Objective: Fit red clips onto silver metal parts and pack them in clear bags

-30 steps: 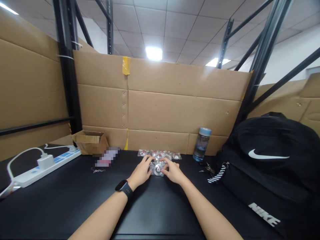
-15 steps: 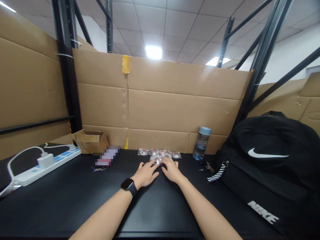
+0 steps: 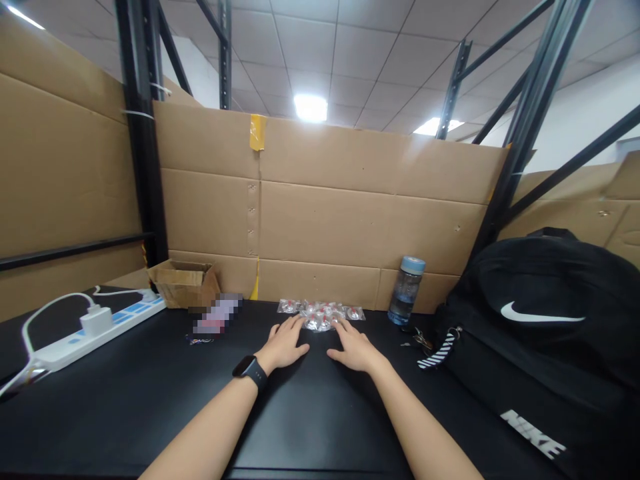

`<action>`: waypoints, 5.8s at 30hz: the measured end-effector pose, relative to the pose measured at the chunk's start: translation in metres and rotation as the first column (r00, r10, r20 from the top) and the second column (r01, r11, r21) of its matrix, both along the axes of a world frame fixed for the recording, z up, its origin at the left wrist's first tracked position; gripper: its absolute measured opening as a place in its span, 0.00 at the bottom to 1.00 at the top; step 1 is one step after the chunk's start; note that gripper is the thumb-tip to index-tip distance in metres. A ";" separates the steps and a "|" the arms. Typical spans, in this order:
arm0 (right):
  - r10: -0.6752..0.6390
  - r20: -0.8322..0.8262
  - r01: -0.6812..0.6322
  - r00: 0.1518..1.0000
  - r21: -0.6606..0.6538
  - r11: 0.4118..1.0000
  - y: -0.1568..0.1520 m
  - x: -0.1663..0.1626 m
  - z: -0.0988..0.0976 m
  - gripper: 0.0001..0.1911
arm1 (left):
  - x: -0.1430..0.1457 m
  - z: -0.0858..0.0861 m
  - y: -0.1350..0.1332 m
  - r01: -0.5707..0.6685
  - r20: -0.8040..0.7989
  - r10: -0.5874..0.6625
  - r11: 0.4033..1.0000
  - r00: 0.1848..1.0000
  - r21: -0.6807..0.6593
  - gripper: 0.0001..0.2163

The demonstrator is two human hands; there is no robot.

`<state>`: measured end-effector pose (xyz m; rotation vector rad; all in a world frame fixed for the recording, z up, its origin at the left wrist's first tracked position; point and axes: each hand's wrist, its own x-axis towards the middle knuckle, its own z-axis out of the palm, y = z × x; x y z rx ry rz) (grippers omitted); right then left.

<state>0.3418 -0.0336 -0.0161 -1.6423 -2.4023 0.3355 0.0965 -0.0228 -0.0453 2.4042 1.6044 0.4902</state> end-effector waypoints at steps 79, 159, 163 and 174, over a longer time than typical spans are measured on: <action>0.213 -0.733 -0.363 0.646 -0.050 0.930 0.012 -0.005 -0.014 0.30 | 0.027 0.025 -0.029 0.189 0.719 -0.220 0.974 0.659 0.125 0.21; 0.170 -0.811 -0.292 0.560 -0.002 0.956 0.004 -0.006 0.009 0.21 | 0.015 0.021 -0.016 0.155 0.673 -0.236 0.972 0.702 0.179 0.09; 0.148 -0.864 -0.413 0.481 -0.074 0.908 -0.006 -0.014 0.009 0.23 | 0.018 0.021 -0.018 0.192 0.658 -0.277 0.961 0.700 0.201 0.12; -0.007 -0.861 -0.174 0.508 -0.111 0.978 0.004 -0.009 0.006 0.30 | 0.024 0.037 -0.040 -0.012 0.454 -0.278 0.842 0.846 0.539 0.26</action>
